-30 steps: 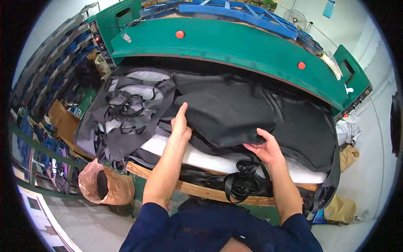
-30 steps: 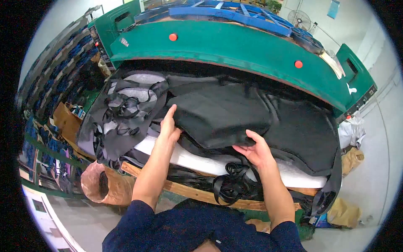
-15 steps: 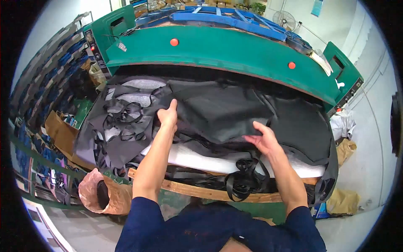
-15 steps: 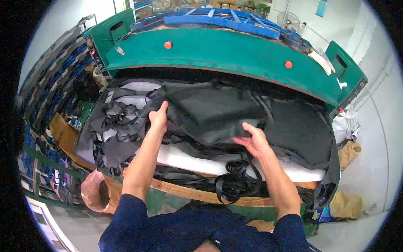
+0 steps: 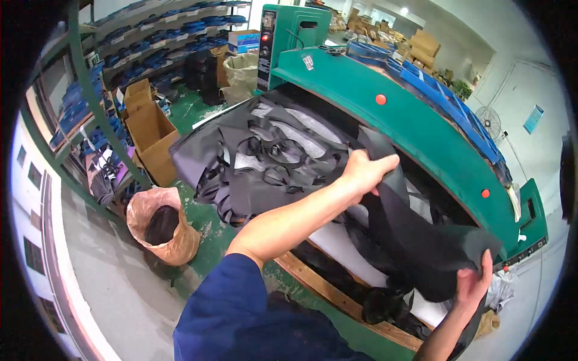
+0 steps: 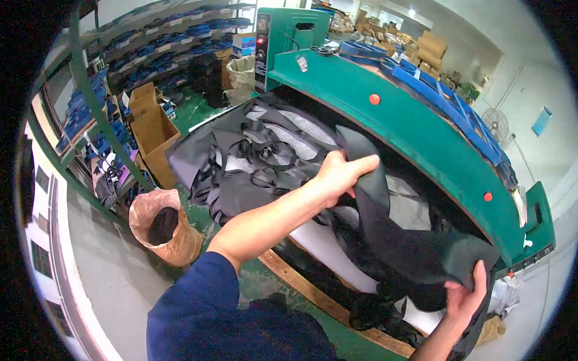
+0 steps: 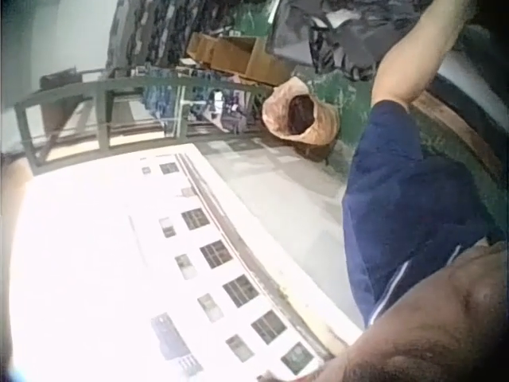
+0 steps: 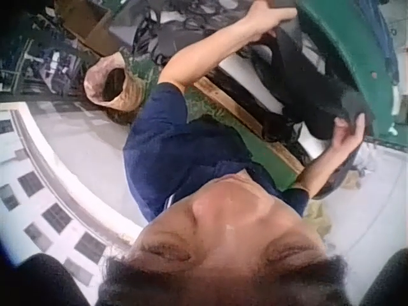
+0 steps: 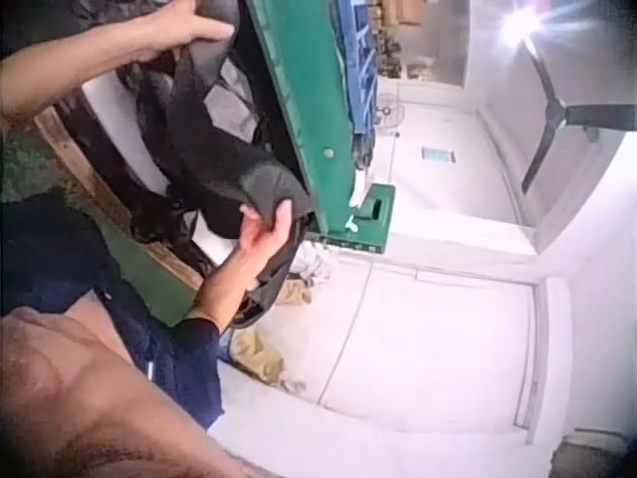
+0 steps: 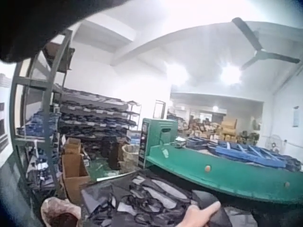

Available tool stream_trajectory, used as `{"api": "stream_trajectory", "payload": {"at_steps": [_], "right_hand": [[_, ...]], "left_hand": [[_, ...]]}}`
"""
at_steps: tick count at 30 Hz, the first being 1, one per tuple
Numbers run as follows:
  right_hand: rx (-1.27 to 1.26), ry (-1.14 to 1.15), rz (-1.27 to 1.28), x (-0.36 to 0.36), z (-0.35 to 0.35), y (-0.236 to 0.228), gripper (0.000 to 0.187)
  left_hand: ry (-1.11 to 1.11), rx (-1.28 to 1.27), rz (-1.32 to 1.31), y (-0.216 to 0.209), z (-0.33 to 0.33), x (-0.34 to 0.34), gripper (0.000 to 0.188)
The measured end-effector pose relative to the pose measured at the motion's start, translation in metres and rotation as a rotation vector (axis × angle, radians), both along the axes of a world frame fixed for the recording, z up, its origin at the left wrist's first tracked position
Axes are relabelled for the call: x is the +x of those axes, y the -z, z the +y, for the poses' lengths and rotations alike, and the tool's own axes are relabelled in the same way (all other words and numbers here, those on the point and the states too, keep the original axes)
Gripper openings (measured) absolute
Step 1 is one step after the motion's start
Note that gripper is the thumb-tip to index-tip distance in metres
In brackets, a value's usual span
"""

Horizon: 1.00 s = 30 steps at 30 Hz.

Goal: Operating an industrial hydraulic die-cutting machine to cut shapes from fabric and sorting the cut components into bags.

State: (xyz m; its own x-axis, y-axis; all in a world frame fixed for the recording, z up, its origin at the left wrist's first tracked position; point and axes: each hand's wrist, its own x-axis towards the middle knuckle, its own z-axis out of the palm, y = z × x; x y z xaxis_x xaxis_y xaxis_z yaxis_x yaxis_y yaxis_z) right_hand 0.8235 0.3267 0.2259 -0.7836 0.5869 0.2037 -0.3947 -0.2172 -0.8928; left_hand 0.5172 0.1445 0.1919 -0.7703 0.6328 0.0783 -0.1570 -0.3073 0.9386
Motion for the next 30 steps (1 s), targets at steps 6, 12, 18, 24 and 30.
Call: {"api": "stream_trajectory", "payload": {"at_steps": [6, 12, 18, 24, 30], "right_hand": [[0.090, 0.139, 0.013, 0.012, -0.034, 0.039, 0.044], [0.113, 0.038, 0.072, 0.037, -0.035, 0.056, 0.047], [0.047, 0.009, 0.088, 0.047, -0.035, 0.066, 0.049], [-0.011, 0.934, -0.016, -0.044, -0.144, 0.028, 0.052], [-0.006, 0.500, 0.091, -0.022, -0.068, 0.089, 0.051]], "left_hand": [[-0.061, -0.028, 0.006, 0.033, -0.036, 0.014, 0.035], [-0.237, 0.003, 0.117, 0.040, -0.055, 0.043, 0.039], [-0.205, 0.167, 0.139, 0.021, -0.085, 0.049, 0.029], [-0.106, 0.206, 0.143, 0.009, -0.124, 0.008, 0.027], [0.044, 0.345, 0.099, 0.000, -0.190, -0.085, 0.026]]}}
